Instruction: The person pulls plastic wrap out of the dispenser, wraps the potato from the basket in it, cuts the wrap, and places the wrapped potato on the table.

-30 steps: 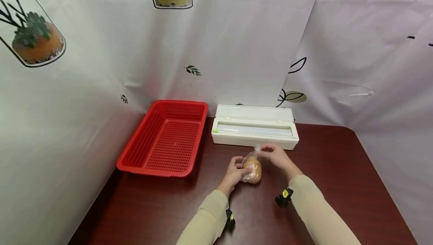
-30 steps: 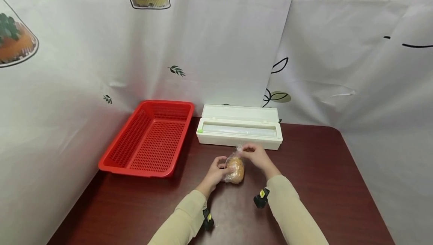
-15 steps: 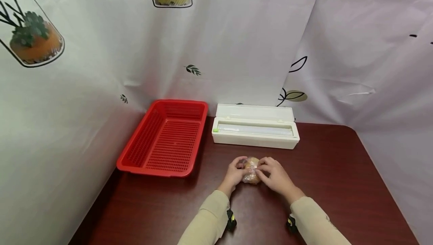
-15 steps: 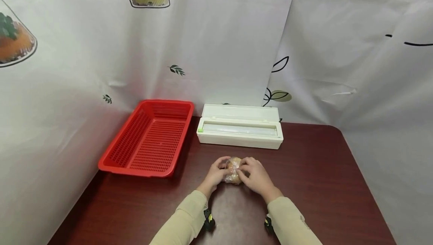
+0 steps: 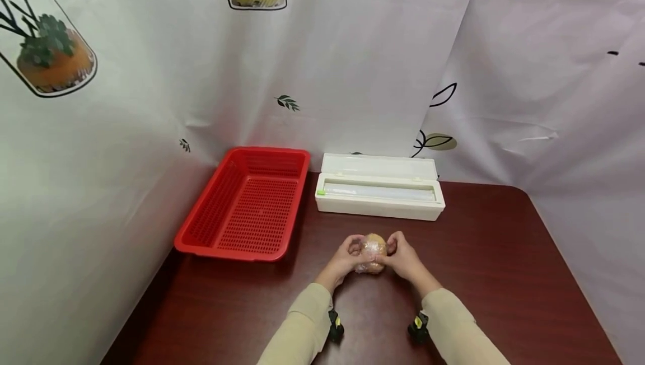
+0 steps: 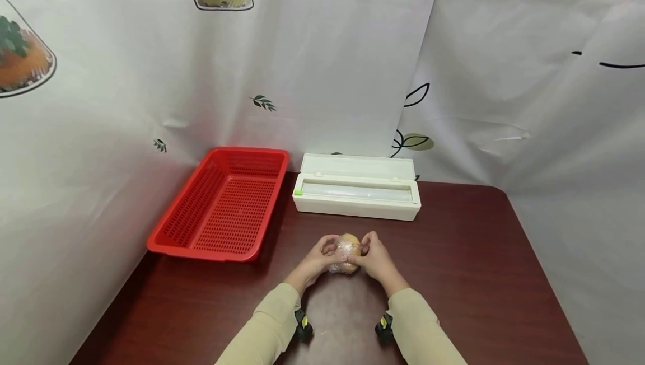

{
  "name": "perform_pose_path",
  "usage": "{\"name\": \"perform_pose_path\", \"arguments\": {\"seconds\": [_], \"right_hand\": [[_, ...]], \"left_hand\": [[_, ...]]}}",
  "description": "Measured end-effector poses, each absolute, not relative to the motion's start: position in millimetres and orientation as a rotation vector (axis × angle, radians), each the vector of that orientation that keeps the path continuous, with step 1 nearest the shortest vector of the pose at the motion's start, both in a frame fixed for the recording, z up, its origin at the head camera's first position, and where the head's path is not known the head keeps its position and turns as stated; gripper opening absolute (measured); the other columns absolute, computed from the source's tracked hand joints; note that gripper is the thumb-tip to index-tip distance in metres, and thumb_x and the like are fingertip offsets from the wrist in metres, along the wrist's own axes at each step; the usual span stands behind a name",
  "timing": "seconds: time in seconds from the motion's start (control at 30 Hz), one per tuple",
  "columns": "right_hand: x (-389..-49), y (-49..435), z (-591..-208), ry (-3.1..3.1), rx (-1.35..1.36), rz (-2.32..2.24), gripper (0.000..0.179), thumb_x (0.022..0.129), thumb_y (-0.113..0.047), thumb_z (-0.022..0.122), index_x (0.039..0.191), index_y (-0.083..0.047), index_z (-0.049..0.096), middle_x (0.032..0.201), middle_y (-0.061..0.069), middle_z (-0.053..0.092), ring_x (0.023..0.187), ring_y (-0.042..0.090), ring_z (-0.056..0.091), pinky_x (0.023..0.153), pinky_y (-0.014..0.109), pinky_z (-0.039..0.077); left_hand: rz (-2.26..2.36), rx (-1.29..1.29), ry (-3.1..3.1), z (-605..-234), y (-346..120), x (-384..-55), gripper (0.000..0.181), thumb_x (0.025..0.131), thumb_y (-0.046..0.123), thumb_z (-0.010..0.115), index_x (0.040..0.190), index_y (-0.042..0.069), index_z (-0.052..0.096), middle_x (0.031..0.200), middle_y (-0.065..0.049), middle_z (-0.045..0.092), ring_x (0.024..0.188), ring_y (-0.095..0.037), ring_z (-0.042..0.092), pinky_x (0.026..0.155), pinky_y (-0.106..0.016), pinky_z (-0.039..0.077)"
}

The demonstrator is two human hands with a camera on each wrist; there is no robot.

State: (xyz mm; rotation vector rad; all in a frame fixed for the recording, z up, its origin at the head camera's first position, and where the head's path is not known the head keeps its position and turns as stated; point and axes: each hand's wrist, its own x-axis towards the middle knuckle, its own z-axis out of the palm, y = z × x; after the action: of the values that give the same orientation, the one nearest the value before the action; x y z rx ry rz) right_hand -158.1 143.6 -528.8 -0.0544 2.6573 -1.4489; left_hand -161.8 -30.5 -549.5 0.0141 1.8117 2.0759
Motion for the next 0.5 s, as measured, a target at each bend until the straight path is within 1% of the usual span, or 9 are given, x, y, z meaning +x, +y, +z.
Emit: {"name": "perform_pose_path", "arguments": {"seconds": [0.1, 0.17, 0.27, 0.33, 0.4, 0.47, 0.5], "right_hand": [[-154.5, 144.8, -527.5, 2.676, -0.039, -1.414, 0.046, 0.071, -0.017, 0.081, 0.089, -0.008, 0.039, 0.075, 0.005, 0.048, 0.063, 0.015, 0.045, 0.056, 0.028, 0.038], [-152.0, 148.0, -524.8, 2.626, -0.024, -1.438, 0.048, 0.071, -0.019, 0.081, 0.091, -0.007, 0.038, 0.075, 0.005, 0.050, 0.061, 0.016, 0.047, 0.052, 0.028, 0.041], [-150.0, 155.7, -518.6, 2.463, -0.016, -1.512, 0.053, 0.073, -0.016, 0.079, 0.103, -0.002, 0.036, 0.079, 0.009, 0.056, 0.062, 0.021, 0.056, 0.050, 0.033, 0.046], [-150.7, 160.7, -515.2, 2.373, 0.014, -1.563, 0.059, 0.076, -0.012, 0.076, 0.114, 0.001, 0.034, 0.088, 0.016, 0.058, 0.066, 0.025, 0.059, 0.051, 0.037, 0.049], [-152.3, 164.5, -513.0, 2.322, 0.034, -1.608, 0.063, 0.079, -0.010, 0.073, 0.126, 0.002, 0.032, 0.102, 0.022, 0.056, 0.074, 0.027, 0.061, 0.057, 0.040, 0.050], [-154.1, 166.1, -513.3, 2.321, 0.045, -1.641, 0.061, 0.083, -0.009, 0.069, 0.133, -0.001, 0.035, 0.113, 0.025, 0.052, 0.081, 0.026, 0.061, 0.062, 0.040, 0.051], [-154.8, 166.1, -514.0, 2.319, 0.043, -1.660, 0.058, 0.084, -0.008, 0.067, 0.134, -0.002, 0.037, 0.116, 0.026, 0.050, 0.084, 0.026, 0.061, 0.064, 0.040, 0.051]], "left_hand": [[2.082, 0.058, 1.814, -548.7, -29.6, -161.2, 0.053, 0.080, -0.003, 0.068, 0.127, 0.004, 0.045, 0.121, -0.017, 0.053, 0.104, -0.023, 0.053, 0.073, -0.029, 0.049], [2.029, 0.076, 1.874, -545.9, -29.7, -163.0, 0.053, 0.079, -0.001, 0.069, 0.127, 0.006, 0.049, 0.120, -0.014, 0.053, 0.103, -0.022, 0.052, 0.073, -0.028, 0.048], [1.898, 0.132, 2.042, -536.6, -32.2, -171.1, 0.058, 0.077, 0.003, 0.072, 0.130, 0.009, 0.050, 0.112, -0.013, 0.055, 0.098, -0.021, 0.052, 0.074, -0.029, 0.047], [1.789, 0.168, 2.163, -529.4, -34.5, -180.0, 0.066, 0.077, 0.006, 0.073, 0.136, 0.010, 0.044, 0.107, -0.014, 0.056, 0.096, -0.024, 0.054, 0.075, -0.032, 0.047], [1.703, 0.209, 2.242, -523.2, -35.5, -189.0, 0.076, 0.077, 0.008, 0.072, 0.142, 0.010, 0.033, 0.108, -0.018, 0.058, 0.098, -0.028, 0.055, 0.080, -0.037, 0.047], [1.639, 0.234, 2.293, -519.9, -34.7, -196.5, 0.082, 0.079, 0.009, 0.070, 0.145, 0.010, 0.023, 0.115, -0.021, 0.056, 0.105, -0.033, 0.054, 0.086, -0.042, 0.045], [1.600, 0.221, 2.331, -518.3, -33.3, -198.3, 0.082, 0.079, 0.013, 0.071, 0.145, 0.010, 0.021, 0.119, -0.021, 0.054, 0.109, -0.034, 0.052, 0.088, -0.043, 0.044]]}}
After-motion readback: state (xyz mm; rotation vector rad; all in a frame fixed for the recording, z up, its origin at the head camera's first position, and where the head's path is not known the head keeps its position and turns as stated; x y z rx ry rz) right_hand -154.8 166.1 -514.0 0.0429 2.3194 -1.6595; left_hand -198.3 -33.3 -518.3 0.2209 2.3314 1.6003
